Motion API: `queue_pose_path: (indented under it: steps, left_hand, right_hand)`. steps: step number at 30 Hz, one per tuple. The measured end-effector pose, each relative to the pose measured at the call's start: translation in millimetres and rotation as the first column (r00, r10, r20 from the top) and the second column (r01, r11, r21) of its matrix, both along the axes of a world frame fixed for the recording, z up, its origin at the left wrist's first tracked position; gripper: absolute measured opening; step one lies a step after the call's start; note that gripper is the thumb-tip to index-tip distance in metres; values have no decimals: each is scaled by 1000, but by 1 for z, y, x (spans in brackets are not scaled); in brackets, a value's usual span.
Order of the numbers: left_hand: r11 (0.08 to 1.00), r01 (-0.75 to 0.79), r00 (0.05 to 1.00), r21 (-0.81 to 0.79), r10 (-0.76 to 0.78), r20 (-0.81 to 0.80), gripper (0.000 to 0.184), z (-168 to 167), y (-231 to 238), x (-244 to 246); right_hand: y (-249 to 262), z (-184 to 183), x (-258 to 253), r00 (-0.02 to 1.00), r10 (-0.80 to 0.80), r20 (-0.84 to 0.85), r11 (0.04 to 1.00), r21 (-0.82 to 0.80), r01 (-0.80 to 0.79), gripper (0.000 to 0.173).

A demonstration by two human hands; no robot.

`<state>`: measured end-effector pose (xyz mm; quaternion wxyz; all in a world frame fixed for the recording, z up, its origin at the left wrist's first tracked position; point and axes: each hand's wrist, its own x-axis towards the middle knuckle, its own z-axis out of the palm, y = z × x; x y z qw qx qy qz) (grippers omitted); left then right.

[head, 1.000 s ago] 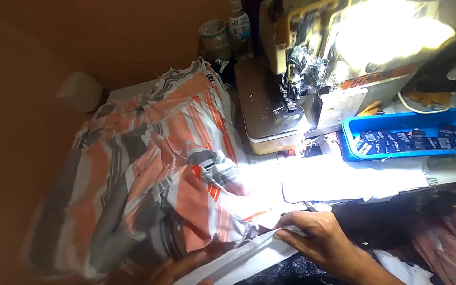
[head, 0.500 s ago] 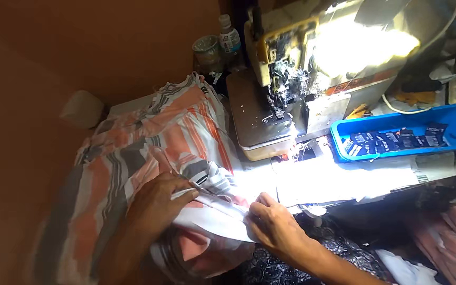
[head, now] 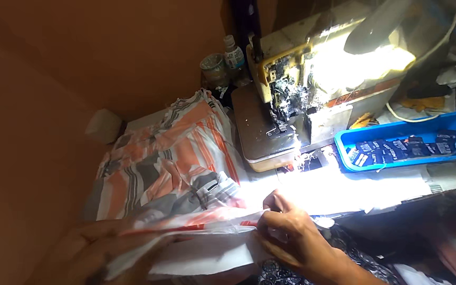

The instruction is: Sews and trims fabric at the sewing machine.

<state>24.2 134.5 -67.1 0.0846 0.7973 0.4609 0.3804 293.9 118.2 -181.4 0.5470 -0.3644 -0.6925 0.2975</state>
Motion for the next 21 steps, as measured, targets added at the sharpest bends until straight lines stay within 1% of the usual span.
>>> queue_pose_path:
  steps: [2,5,9,11,14,16,17,19,20,21]
  left_hand:
    - [1000,8,999,-10,-7,35,15,3,-1,0]
    - [1000,10,996,-22,-8,92,17,5,-1,3]
    - [1000,-8,992,19,5,127,19,3,1,13]
    - [999,-19,992,50,13,126,20,4,2,21]
    - [997,-36,990,70,26,139,23,7,7,41]
    - [996,-12,994,93,2,107,25,9,16,53]
    - [992,5,996,124,-16,87,23,10,24,59]
    - [979,35,998,199,-45,46,15,12,46,73]
    - [972,41,999,233,-47,23,15,13,61,82]
    - [964,33,999,264,-40,22,18,12,77,93]
  right_hand:
    - [-2,7,3,997,-78,-26,995,63,80,16]
    - [0,19,6,982,-183,-52,971,147,189,17]
    - [8,20,6,965,-255,-67,941,213,263,21]
    - [12,16,6,959,-271,-82,933,224,283,19]
    - [20,8,7,947,-307,-98,920,224,321,19]
    - [24,2,9,940,-316,-132,924,185,336,15]
    - [25,1,12,939,-310,-146,932,149,331,11]
    - [29,2,19,937,-328,-122,936,91,340,14]
    - [32,4,22,927,-361,-106,926,77,369,15]
    - [36,6,26,916,-390,-94,917,54,396,15]
